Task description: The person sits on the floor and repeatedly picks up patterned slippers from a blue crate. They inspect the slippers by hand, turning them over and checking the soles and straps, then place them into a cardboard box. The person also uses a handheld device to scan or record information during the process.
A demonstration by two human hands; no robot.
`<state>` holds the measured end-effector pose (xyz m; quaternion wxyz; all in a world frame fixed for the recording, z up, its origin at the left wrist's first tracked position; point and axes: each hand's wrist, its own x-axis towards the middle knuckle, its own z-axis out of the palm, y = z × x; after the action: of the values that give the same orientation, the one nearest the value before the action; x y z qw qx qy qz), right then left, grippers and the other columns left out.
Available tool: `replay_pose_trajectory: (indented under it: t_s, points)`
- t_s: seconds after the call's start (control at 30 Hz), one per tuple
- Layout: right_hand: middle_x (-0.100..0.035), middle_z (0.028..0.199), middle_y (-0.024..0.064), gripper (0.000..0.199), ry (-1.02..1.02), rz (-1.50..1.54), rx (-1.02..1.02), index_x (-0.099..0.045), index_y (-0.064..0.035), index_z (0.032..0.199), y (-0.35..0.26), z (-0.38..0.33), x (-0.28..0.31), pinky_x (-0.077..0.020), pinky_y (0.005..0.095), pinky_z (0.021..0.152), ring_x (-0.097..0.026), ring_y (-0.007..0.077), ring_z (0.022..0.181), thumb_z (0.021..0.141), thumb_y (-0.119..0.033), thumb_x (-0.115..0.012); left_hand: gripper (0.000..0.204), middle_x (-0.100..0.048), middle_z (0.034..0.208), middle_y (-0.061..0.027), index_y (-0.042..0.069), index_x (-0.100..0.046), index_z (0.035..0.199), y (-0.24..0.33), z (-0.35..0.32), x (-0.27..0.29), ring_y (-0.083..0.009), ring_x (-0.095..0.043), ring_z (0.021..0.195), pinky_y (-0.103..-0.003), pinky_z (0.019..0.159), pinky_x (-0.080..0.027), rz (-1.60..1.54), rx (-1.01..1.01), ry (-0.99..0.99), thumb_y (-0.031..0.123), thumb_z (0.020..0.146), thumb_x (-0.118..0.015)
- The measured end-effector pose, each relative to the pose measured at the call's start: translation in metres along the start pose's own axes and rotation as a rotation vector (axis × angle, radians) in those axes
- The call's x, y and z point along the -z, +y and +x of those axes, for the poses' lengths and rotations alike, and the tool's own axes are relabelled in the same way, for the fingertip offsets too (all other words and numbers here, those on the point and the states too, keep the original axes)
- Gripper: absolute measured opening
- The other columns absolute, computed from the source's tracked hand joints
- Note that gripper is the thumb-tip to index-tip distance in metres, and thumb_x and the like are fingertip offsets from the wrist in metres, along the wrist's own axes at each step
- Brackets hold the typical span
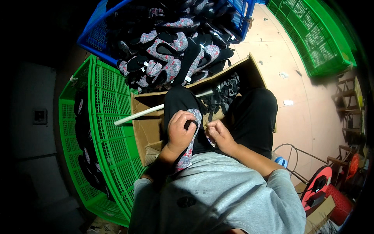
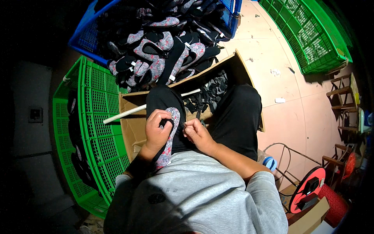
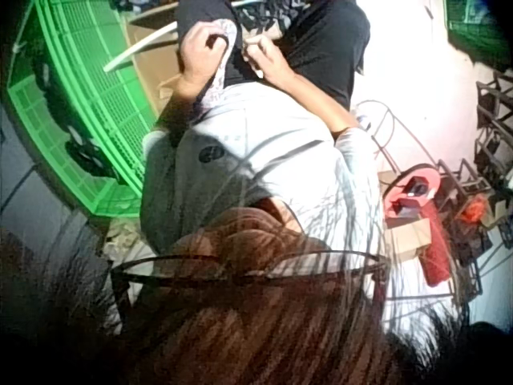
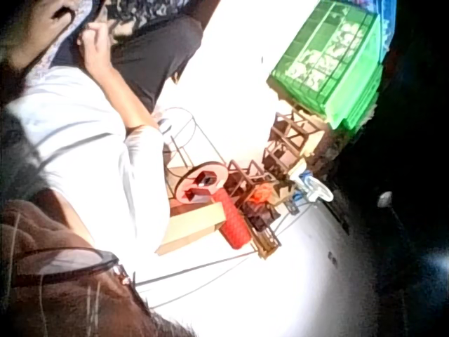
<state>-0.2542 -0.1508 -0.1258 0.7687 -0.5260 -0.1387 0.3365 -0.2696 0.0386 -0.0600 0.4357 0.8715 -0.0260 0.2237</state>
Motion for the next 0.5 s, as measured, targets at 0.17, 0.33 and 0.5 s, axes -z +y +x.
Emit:
replay_pose_trajectory:
  t_s: [0.17, 0.33, 0.5]
  points:
    - [-0.058, 0.085, 0.0037, 0.021, -0.004, -0.159, 0.062, -0.048, -0.0018, 0.114, -0.003, 0.005, -0.009, -0.0456, 0.0240, 0.068, -0.054, 0.0090, 0.075, 0.101, -0.017, -0.054, 0.018, -0.063, 0.084, -0.0123, 0.003, -0.060, 0.083, 0.000, -0.006, -0.010, -0.0311, -0.063, 0.080, -0.037, 0.073, -0.051, 0.052, 0.010, 0.035, -0.006, 0.068, -0.063]
    - [-0.057, 0.084, 0.0043, 0.019, 0.041, -0.248, 0.092, -0.050, -0.0007, 0.112, -0.002, 0.006, -0.012, -0.0464, 0.0263, 0.069, -0.055, 0.0112, 0.075, 0.101, -0.016, -0.054, 0.018, -0.063, 0.084, -0.0118, 0.003, -0.060, 0.082, 0.002, -0.006, -0.012, -0.0308, -0.062, 0.081, -0.037, 0.073, -0.051, 0.076, -0.012, 0.044, -0.006, 0.067, -0.063]
    - [-0.057, 0.082, 0.0067, 0.019, 0.081, -0.291, 0.094, -0.052, -0.0004, 0.109, 0.000, 0.008, -0.012, -0.0470, 0.0288, 0.070, -0.056, 0.0143, 0.074, 0.100, -0.016, -0.054, 0.017, -0.062, 0.084, -0.0116, 0.003, -0.060, 0.081, 0.002, -0.006, -0.012, -0.0308, -0.062, 0.080, -0.037, 0.073, -0.051, 0.099, -0.017, 0.041, -0.005, 0.067, -0.063]
